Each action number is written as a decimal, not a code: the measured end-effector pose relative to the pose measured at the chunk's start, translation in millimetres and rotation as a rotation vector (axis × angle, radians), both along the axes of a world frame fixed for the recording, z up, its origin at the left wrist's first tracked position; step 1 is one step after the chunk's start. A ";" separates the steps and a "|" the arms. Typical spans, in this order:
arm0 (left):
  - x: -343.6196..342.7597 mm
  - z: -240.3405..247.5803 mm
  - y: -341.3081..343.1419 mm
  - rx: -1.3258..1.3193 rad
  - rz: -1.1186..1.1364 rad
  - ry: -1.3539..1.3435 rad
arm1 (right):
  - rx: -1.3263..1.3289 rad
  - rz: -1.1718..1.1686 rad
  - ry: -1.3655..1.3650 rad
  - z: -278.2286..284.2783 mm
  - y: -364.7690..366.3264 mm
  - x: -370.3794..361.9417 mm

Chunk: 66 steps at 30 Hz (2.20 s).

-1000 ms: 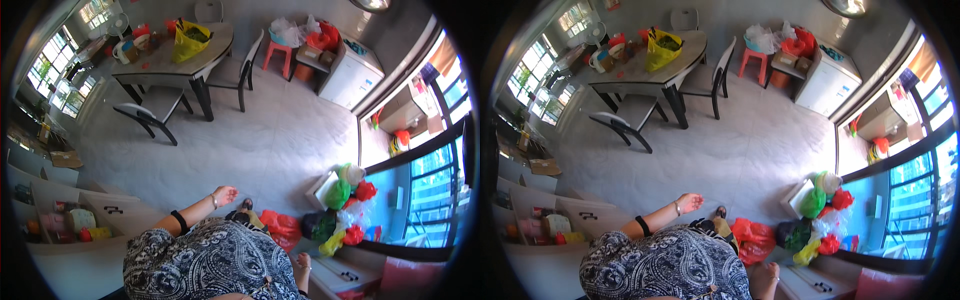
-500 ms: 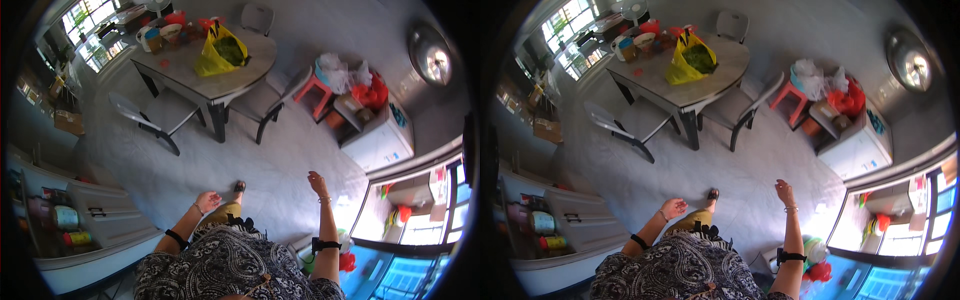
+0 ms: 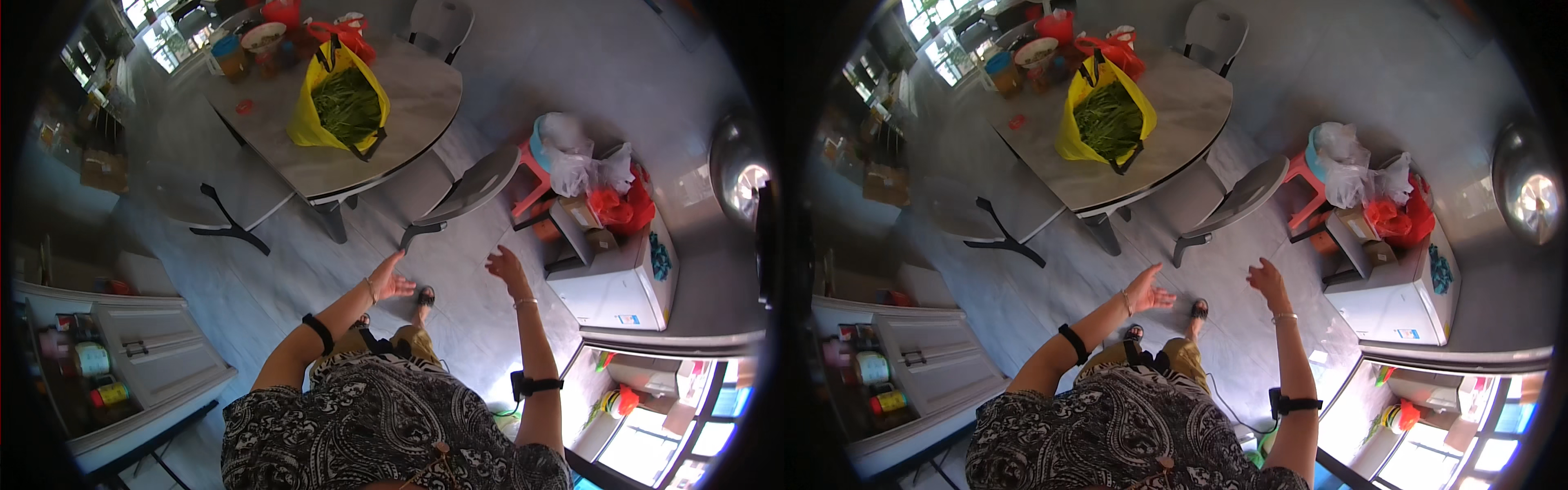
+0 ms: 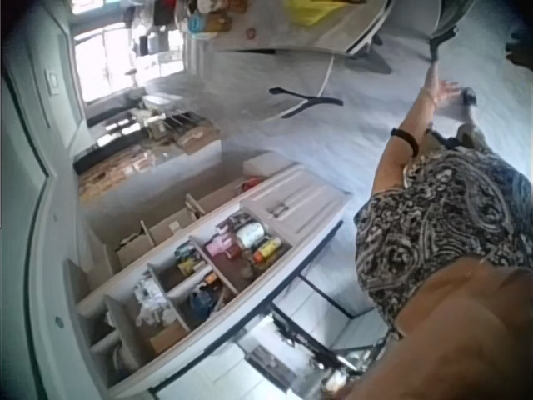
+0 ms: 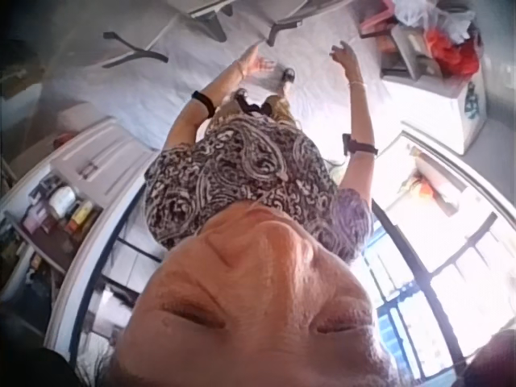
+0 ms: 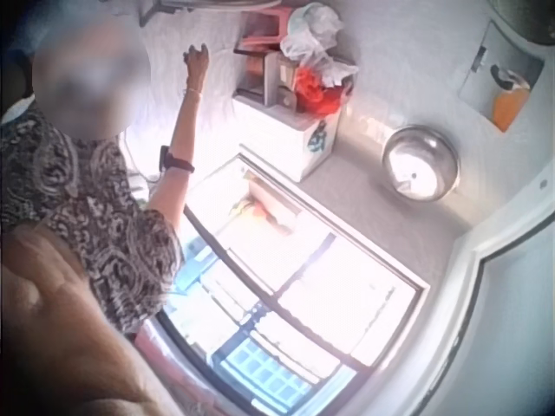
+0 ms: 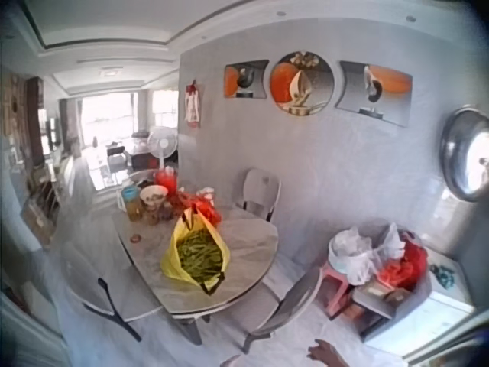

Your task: The recorder prepares a beverage, peels garlic in the kitchen, and sweeps plant debris into a dustpan on an outdoor balcony.

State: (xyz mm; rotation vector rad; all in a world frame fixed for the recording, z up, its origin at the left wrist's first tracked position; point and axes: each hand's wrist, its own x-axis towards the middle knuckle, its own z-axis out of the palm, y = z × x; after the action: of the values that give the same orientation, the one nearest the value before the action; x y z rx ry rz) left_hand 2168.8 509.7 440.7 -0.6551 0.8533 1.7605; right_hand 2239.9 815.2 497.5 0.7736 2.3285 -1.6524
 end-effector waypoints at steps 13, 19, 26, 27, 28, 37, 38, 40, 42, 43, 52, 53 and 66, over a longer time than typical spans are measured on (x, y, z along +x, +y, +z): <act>-78.1 -43.6 135.9 -0.013 0.404 -0.201 | -1.084 -0.496 0.089 -62.3 68.2 -193.9; -102.3 -83.3 179.3 0.119 0.461 -0.066 | -1.205 -0.497 0.103 -78.3 85.3 -204.1; -115.3 -103.9 170.1 -0.023 0.676 -0.399 | -1.161 -0.434 0.075 -67.2 78.5 -203.6; -112.1 -97.2 178.7 -0.013 0.689 -0.398 | -1.176 -0.431 0.091 -63.3 81.2 -204.1; -106.5 -97.3 182.2 -0.038 0.660 -0.310 | -1.256 -0.378 0.093 -62.5 85.8 -199.1; 5.4 -67.1 231.8 -0.044 0.543 -0.505 | -1.122 -0.485 0.054 -35.0 130.2 -105.8; 15.0 -68.2 234.8 -0.046 0.538 -0.520 | -1.100 -0.523 0.047 -31.9 131.2 -95.4; 29.8 -69.1 241.1 -0.073 0.476 -0.592 | -1.070 -0.578 0.042 -30.9 137.3 -77.2; 43.5 -67.1 249.4 -0.105 0.422 -0.620 | -1.069 -0.611 0.038 -33.3 147.0 -58.5; 47.7 -65.4 252.4 -0.136 0.382 -0.635 | -1.067 -0.622 0.043 -32.9 149.6 -51.9; 85.0 -99.3 275.1 -0.219 0.045 -0.611 | -1.054 -0.688 0.064 -54.4 172.9 -0.6; 86.1 -99.3 276.4 -0.237 -0.006 -0.592 | -1.038 -0.693 0.060 -57.4 174.8 3.4; 48.1 -49.7 268.0 -0.083 -0.184 -0.603 | -0.979 -0.790 0.061 -66.7 180.9 -6.5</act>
State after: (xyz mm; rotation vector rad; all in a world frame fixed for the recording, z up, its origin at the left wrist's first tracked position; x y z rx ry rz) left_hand 2216.9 777.7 390.9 -1.0568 0.5447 1.2593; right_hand 2233.4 996.0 430.8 1.4205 0.9174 -2.7291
